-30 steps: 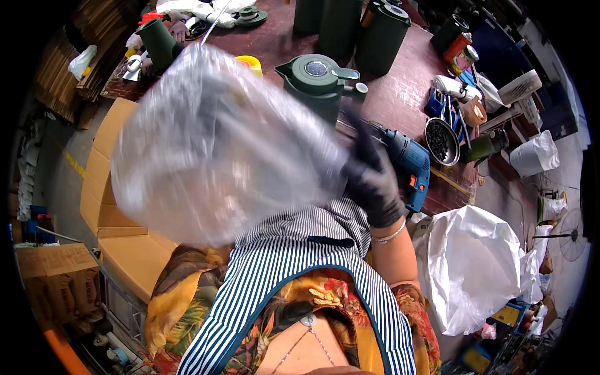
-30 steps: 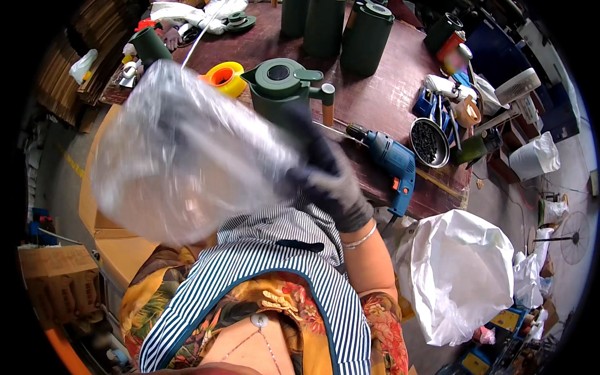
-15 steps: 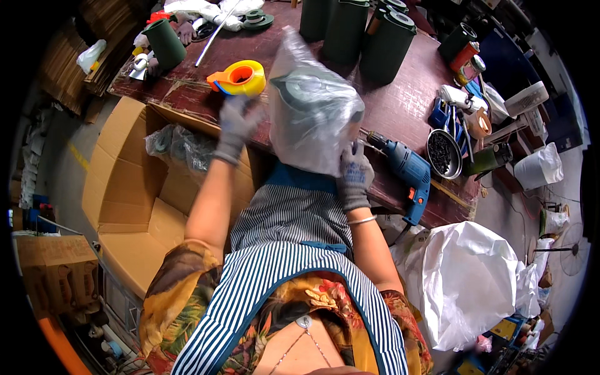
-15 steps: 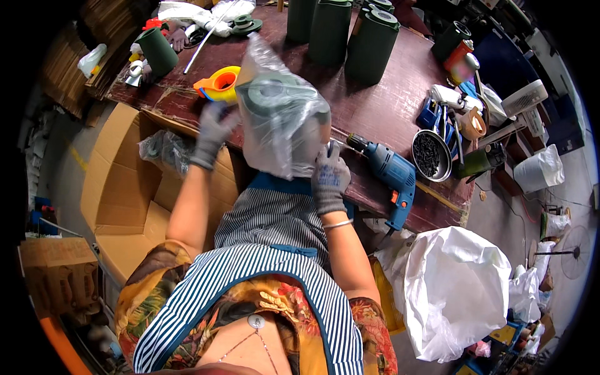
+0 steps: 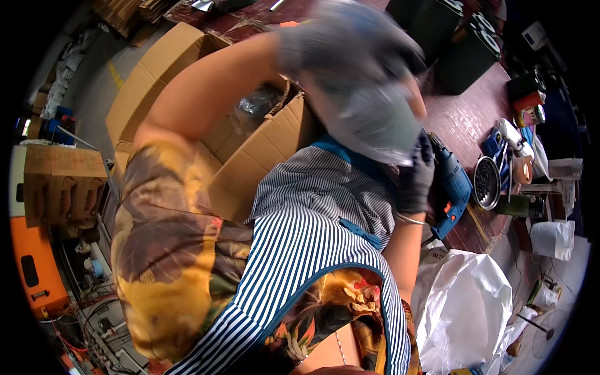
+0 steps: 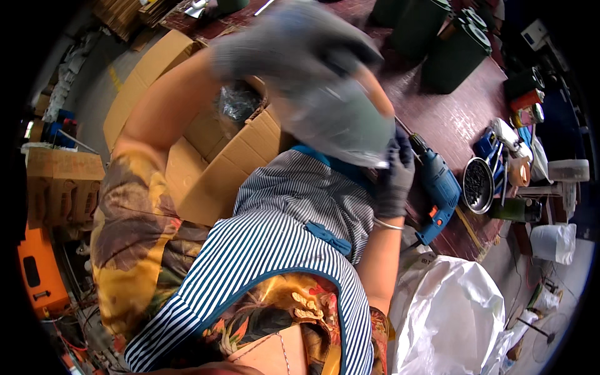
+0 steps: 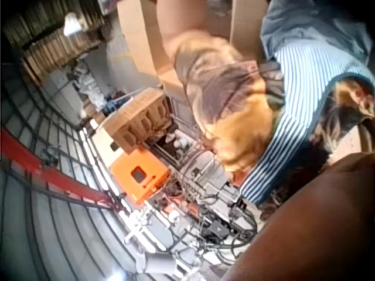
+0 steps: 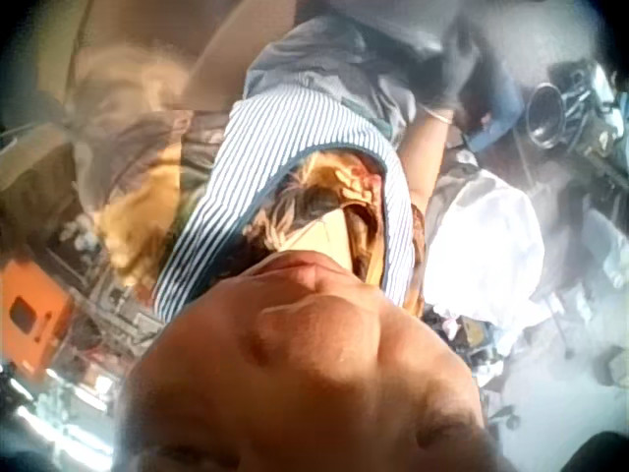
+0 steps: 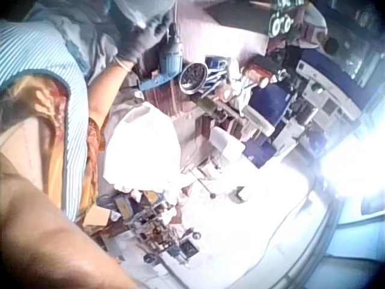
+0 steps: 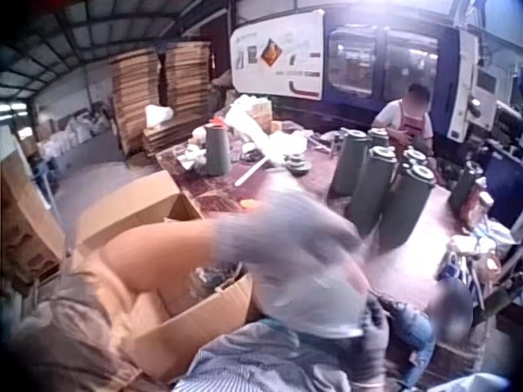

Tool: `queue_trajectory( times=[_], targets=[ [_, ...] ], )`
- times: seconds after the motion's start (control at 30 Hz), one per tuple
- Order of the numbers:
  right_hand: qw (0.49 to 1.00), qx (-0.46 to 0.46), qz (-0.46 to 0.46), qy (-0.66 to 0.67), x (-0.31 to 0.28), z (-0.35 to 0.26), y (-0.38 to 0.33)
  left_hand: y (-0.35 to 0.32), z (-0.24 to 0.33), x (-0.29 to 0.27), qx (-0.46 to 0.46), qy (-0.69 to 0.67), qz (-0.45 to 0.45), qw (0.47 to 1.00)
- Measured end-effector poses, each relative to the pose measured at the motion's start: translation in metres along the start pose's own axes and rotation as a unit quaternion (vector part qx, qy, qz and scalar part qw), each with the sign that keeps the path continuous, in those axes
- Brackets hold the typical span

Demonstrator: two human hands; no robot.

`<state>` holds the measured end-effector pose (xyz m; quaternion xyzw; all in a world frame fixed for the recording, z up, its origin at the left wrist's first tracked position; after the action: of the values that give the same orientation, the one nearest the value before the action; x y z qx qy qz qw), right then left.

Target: The person attaches a wooden handle to a green pitcher using a power drill and then wraps the pitcher in plastic before placing it into a cardboard box.

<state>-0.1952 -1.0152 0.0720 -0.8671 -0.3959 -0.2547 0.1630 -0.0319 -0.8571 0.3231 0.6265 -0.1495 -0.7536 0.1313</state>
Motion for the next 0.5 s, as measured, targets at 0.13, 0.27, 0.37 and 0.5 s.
queue_trajectory(
  times=[0.13, 0.27, 0.37, 0.5],
  targets=[
    [0.863, -0.187, -0.247, -0.398, 0.099, -0.026, -0.022, -0.227, -0.066, -0.092, -0.323, -0.331, 0.115, 0.879],
    [0.904, 0.133, -0.272, -0.300, 0.126, 0.050, -0.018, -0.347, -0.031, -0.126, -0.446, -0.135, 0.066, 0.882],
    [0.869, -0.028, -0.256, -0.423, 0.124, 0.053, -0.020, -0.348, -0.020, -0.090, -0.409, 0.227, -0.137, 0.873],
    [0.884, 0.067, -0.230, -0.402, 0.101, 0.049, -0.036, -0.379, -0.061, 0.071, -0.315, 0.228, -0.303, 0.870]
  ],
)
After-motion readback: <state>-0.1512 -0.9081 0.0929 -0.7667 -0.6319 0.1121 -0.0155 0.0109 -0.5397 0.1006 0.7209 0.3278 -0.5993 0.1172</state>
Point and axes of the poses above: each hand's wrist, its own y-axis towards the middle knuckle, its own x-axis out of the palm, z = x × y, the point moved 6 cm from there along y, towards the middle knuckle, and after that the axes turned 1 degree about y, right-handed, at the moved point
